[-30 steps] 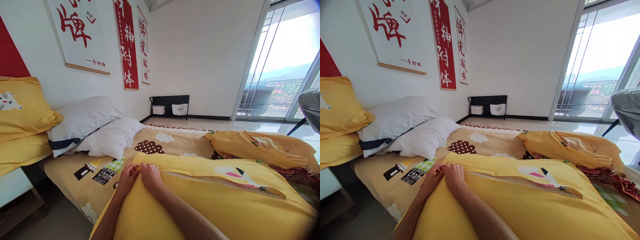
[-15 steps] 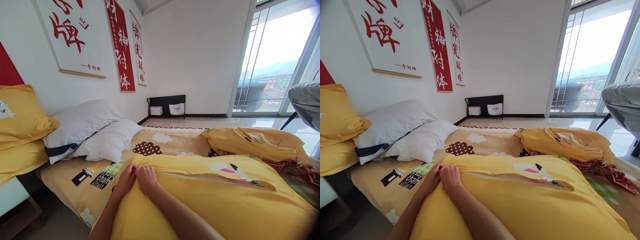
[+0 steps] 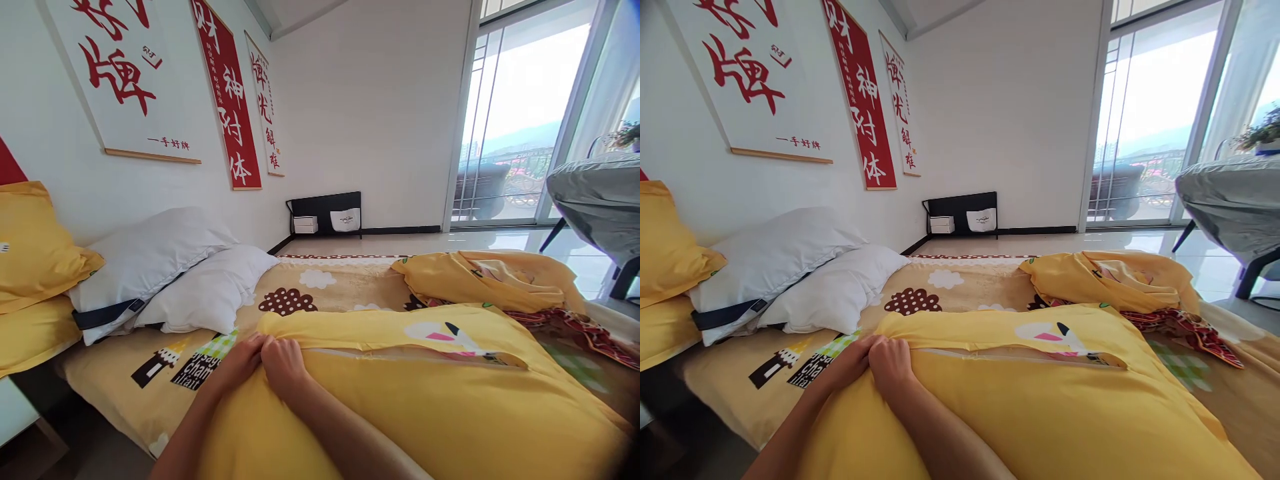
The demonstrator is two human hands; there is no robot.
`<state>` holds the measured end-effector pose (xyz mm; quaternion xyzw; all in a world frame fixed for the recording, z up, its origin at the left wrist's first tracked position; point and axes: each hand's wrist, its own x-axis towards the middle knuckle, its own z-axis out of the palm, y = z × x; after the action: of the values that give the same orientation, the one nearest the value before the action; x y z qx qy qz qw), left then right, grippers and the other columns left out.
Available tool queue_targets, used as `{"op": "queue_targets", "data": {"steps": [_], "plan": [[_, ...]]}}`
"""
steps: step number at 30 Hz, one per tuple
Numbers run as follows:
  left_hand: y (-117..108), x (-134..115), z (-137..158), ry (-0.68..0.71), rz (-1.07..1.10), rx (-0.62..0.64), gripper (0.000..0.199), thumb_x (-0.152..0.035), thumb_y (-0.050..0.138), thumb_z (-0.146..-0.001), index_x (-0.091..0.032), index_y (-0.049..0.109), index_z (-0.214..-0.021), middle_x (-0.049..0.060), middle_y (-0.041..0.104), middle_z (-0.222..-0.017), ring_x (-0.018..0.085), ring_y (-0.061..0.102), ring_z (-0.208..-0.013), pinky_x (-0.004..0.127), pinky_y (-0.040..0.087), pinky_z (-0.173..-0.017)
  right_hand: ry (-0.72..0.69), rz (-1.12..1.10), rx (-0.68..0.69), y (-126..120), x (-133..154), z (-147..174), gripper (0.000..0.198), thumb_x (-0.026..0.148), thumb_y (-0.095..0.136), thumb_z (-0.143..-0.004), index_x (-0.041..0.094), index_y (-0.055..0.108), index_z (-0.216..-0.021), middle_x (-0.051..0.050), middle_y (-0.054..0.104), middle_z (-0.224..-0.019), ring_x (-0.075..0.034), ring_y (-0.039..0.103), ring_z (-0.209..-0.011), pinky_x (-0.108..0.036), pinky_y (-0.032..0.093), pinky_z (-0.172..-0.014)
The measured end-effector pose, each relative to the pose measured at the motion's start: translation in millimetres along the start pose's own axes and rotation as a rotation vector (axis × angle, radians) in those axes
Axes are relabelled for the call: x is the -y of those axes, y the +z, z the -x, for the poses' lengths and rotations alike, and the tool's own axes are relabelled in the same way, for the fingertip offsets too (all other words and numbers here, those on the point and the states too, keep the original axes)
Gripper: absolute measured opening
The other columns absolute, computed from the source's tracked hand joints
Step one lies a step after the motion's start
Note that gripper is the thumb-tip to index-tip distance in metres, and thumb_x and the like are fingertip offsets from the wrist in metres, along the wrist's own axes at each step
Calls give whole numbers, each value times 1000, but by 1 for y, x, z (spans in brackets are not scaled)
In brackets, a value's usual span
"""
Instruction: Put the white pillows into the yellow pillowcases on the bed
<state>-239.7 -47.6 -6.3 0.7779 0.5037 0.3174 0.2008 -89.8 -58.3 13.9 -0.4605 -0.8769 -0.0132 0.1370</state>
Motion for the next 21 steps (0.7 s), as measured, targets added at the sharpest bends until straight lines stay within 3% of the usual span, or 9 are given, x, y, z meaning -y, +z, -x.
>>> {"op": "queue_targets", "data": {"steps": [8, 15, 21], "plan": [[3, 9, 2, -49, 142, 21, 29, -49, 46, -87, -21, 53, -82, 1, 57, -83, 19, 52, -83, 30, 44, -79, -15, -6, 6, 0, 0, 1, 25, 7, 52, -81, 10, 60, -104, -12, 67, -90, -20, 66, -83, -29, 47, -66], [11, 6, 3, -81, 193, -164, 35, -55, 41, -88, -21, 45, -78, -1, 49, -78, 17, 48, -78, 30, 42, -77, -16, -24, -13, 1, -3, -2, 24, 4, 42, -85, 11, 61, -98, -12, 67, -90, -21, 67, -82, -29, 47, -63], [15, 5, 1, -121, 265, -232, 39, -59, 42, -86, -21, 45, -77, -2, 46, -75, 16, 45, -75, 28, 42, -71, 35, -56, -54, 2, -6, -1, 19, 10, 47, -83, 13, 58, -97, -13, 69, -84, -23, 68, -80, -29, 46, -62]]}}
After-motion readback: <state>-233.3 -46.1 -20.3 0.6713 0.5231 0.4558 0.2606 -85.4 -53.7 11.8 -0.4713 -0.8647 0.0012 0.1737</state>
